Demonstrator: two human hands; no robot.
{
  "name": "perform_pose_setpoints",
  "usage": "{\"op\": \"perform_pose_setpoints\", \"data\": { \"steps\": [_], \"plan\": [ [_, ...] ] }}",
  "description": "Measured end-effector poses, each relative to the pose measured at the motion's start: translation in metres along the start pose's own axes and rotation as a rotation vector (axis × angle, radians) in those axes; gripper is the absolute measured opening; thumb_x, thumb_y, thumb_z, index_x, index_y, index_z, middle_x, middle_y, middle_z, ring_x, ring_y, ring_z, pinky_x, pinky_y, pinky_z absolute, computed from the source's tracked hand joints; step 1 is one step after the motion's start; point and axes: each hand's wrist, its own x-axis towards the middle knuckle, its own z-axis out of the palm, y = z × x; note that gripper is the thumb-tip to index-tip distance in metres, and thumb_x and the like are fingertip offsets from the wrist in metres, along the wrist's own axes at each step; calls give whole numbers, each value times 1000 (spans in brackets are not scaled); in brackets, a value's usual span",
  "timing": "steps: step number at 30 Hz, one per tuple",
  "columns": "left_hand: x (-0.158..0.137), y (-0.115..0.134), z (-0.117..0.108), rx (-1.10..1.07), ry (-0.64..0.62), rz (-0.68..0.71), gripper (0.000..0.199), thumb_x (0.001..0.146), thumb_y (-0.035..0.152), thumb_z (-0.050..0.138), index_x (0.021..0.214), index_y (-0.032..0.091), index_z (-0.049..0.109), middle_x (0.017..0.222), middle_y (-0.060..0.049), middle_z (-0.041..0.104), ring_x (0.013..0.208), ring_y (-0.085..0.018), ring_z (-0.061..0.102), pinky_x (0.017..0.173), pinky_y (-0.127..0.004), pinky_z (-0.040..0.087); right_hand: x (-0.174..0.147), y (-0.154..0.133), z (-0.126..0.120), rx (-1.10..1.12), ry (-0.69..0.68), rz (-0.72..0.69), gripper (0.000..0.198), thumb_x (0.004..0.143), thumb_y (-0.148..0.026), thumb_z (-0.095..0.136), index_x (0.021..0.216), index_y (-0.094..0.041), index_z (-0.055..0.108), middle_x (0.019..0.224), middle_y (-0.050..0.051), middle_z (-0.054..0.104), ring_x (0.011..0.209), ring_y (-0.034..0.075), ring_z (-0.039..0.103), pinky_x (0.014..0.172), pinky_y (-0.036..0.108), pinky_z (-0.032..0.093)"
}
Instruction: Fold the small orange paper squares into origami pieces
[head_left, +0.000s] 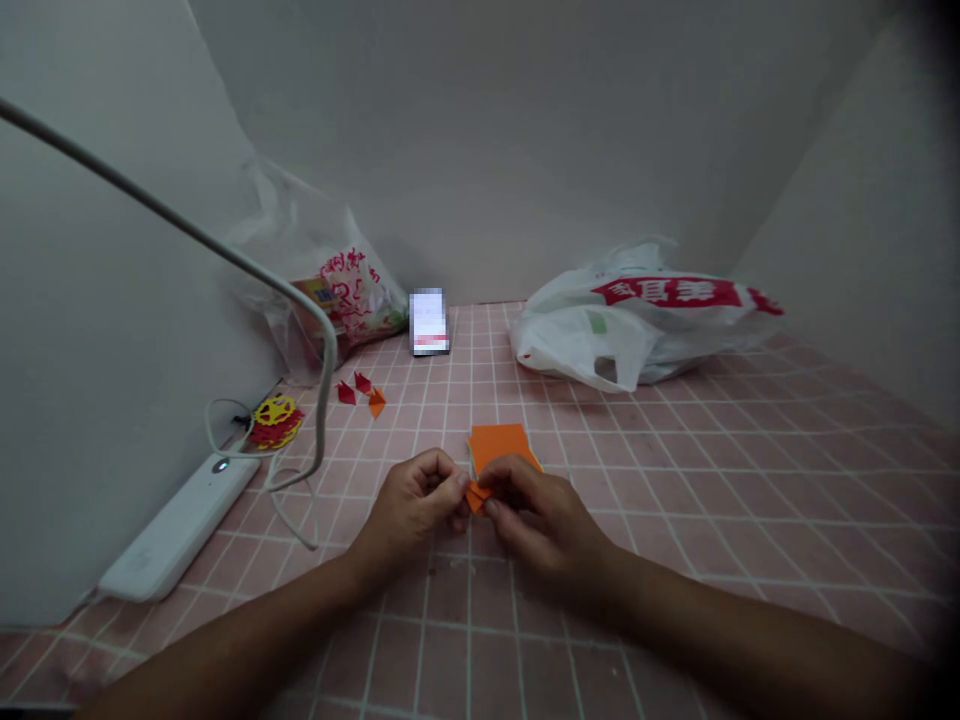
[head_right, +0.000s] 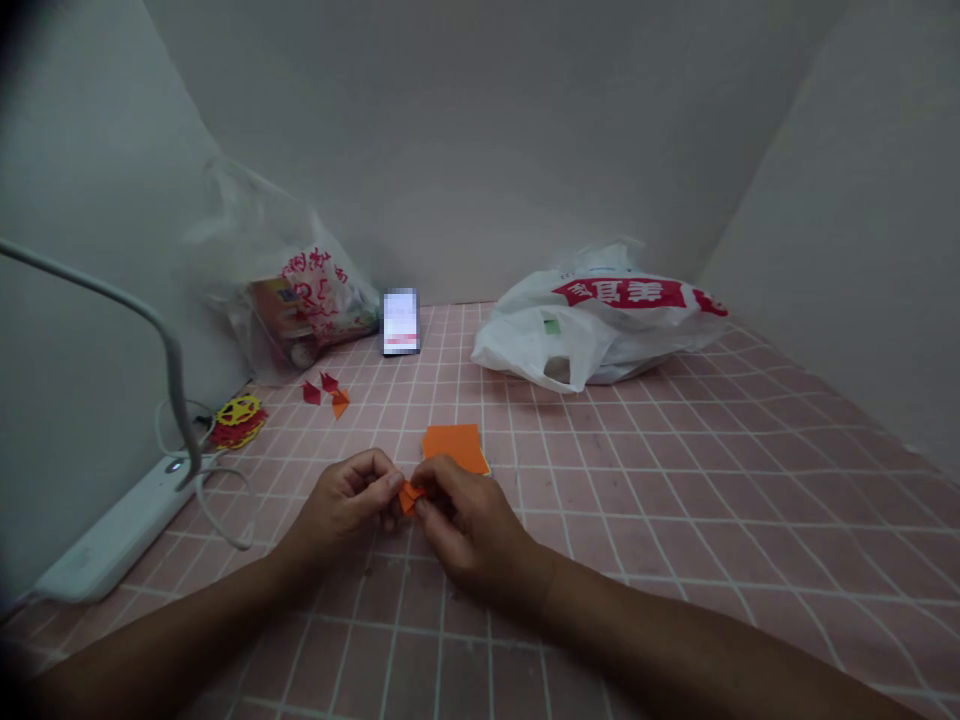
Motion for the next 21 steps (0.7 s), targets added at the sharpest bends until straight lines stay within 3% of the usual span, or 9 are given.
{"op": "perform_pose_setpoints", "data": {
  "steps": [5,11,16,21],
  "plan": [
    [-1,1,0,62,18,37,24,83,34,61,68,18,52,51,5,57,47,-8,50,52,-21,39,4,-2,1,315,-6,275,13,94,-31,51,95,-18,55,69,-2,56,55,11,52,51,24,40],
    [0,-2,-1,46,-49,31,23,84,35,61,72,17,55,56,4,58,50,-9,52,53,-22,41,8,-1,5,563,-35,498,22,87,-37,60,77,-19,52,59,-6,52,42,6,44,40,19,33],
    [2,-2,-2,-13,-108,23,19,84,34,63,83,15,62,68,1,65,59,-11,59,61,-24,46,10,1,3,606,0,541,26,86,-42,58,75,-20,50,55,-6,55,35,6,43,36,19,30],
    [2,0,-2,-39,-102,-34,16,78,29,66,78,15,59,63,2,63,55,-10,58,58,-23,45,9,0,3,565,-20,532,25,87,-40,57,74,-19,50,56,-6,53,37,6,44,38,19,31]
  ]
}}
